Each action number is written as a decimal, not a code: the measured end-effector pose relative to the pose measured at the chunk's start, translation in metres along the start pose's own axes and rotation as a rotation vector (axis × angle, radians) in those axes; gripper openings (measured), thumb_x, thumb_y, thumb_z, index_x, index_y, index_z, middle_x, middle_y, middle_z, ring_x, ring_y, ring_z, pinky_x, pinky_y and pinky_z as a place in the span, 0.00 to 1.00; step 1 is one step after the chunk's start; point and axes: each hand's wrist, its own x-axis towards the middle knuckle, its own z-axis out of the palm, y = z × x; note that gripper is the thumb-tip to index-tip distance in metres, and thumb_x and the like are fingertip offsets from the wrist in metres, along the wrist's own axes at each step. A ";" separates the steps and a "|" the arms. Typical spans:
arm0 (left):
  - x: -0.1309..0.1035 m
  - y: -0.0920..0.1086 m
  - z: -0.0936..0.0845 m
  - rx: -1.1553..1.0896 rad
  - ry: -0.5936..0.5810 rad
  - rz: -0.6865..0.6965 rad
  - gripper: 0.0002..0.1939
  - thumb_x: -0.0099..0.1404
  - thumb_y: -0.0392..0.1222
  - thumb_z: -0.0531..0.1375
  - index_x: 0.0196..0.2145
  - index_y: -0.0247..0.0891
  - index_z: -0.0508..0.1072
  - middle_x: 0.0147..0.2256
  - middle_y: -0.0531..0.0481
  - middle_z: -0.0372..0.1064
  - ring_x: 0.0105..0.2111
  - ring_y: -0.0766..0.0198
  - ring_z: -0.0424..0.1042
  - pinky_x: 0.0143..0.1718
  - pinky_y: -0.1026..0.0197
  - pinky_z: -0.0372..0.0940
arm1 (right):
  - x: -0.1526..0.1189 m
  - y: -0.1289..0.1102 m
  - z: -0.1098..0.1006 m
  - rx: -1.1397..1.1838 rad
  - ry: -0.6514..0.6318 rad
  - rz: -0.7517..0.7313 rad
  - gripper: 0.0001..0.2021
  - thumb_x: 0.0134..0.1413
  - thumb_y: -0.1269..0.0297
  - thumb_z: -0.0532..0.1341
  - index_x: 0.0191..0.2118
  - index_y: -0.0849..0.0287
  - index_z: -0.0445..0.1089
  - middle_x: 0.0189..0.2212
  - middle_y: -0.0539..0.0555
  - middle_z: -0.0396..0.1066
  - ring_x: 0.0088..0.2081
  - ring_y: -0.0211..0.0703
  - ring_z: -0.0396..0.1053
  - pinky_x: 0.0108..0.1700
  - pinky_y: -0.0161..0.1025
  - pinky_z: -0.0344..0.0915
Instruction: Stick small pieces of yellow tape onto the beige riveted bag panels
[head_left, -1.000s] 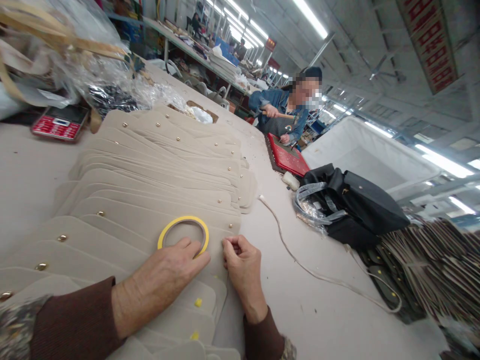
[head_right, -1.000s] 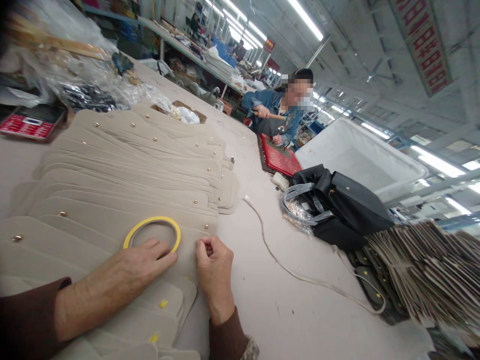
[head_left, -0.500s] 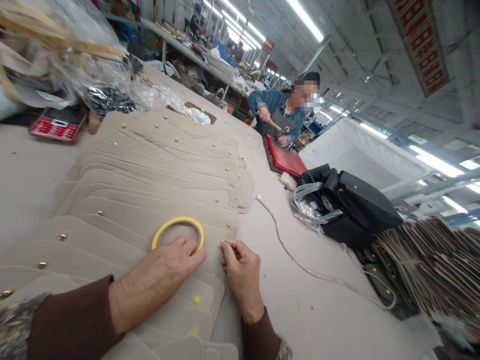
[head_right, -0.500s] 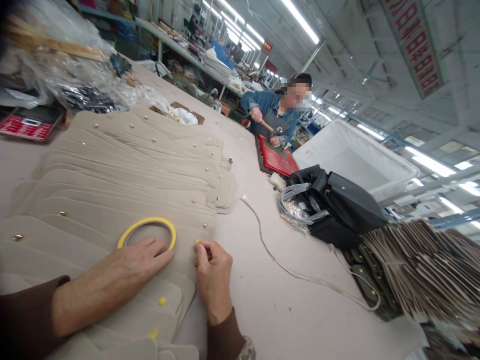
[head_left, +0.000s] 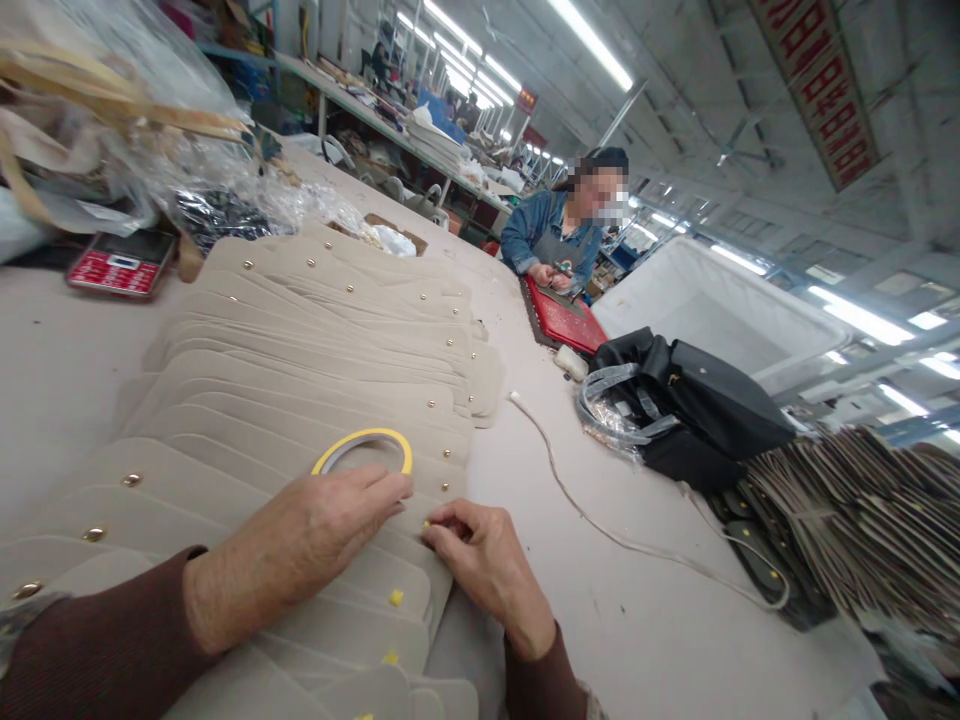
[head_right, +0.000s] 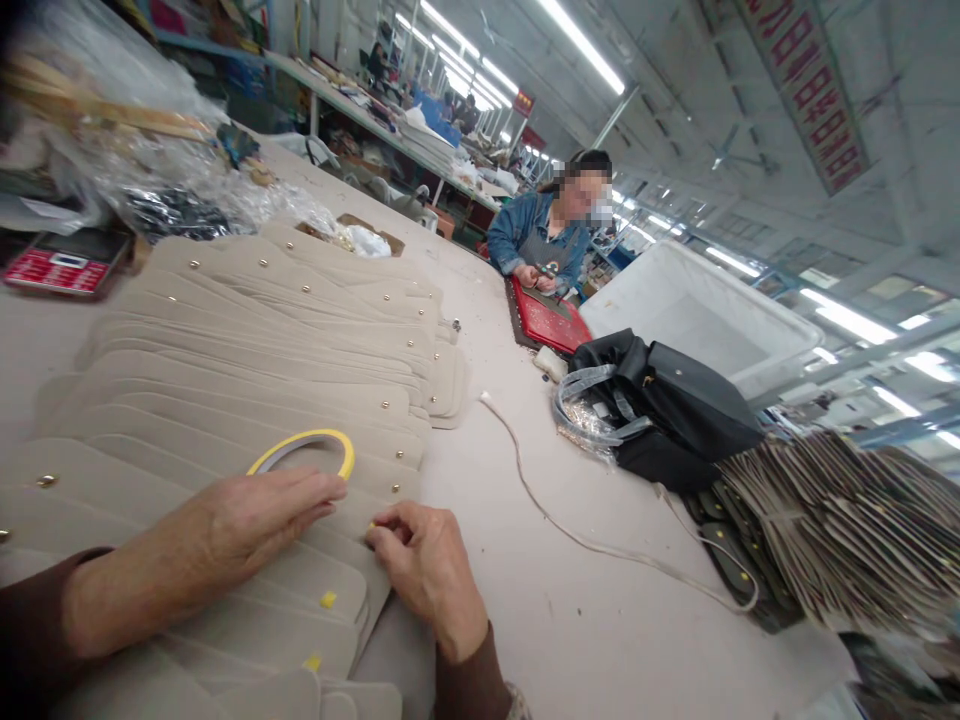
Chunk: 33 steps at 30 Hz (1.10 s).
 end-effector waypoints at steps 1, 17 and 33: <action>0.002 0.001 -0.003 -0.011 0.044 0.014 0.13 0.85 0.38 0.46 0.49 0.41 0.70 0.35 0.55 0.77 0.33 0.65 0.79 0.35 0.63 0.69 | -0.004 -0.002 0.000 0.045 0.027 -0.008 0.08 0.57 0.63 0.67 0.35 0.57 0.85 0.25 0.50 0.79 0.26 0.40 0.71 0.32 0.36 0.63; 0.005 0.021 -0.010 -0.078 -0.024 0.015 0.14 0.80 0.30 0.46 0.48 0.41 0.69 0.36 0.53 0.80 0.32 0.64 0.81 0.32 0.65 0.68 | -0.013 -0.031 0.022 -0.198 0.363 -0.716 0.11 0.61 0.77 0.57 0.34 0.54 0.73 0.26 0.50 0.76 0.27 0.41 0.72 0.32 0.35 0.68; 0.011 0.019 -0.002 0.116 -0.046 0.024 0.14 0.75 0.26 0.50 0.36 0.43 0.67 0.29 0.54 0.67 0.26 0.61 0.67 0.28 0.56 0.56 | 0.011 -0.005 0.007 0.533 0.333 0.222 0.18 0.42 0.48 0.73 0.28 0.60 0.79 0.19 0.51 0.75 0.20 0.40 0.70 0.24 0.35 0.71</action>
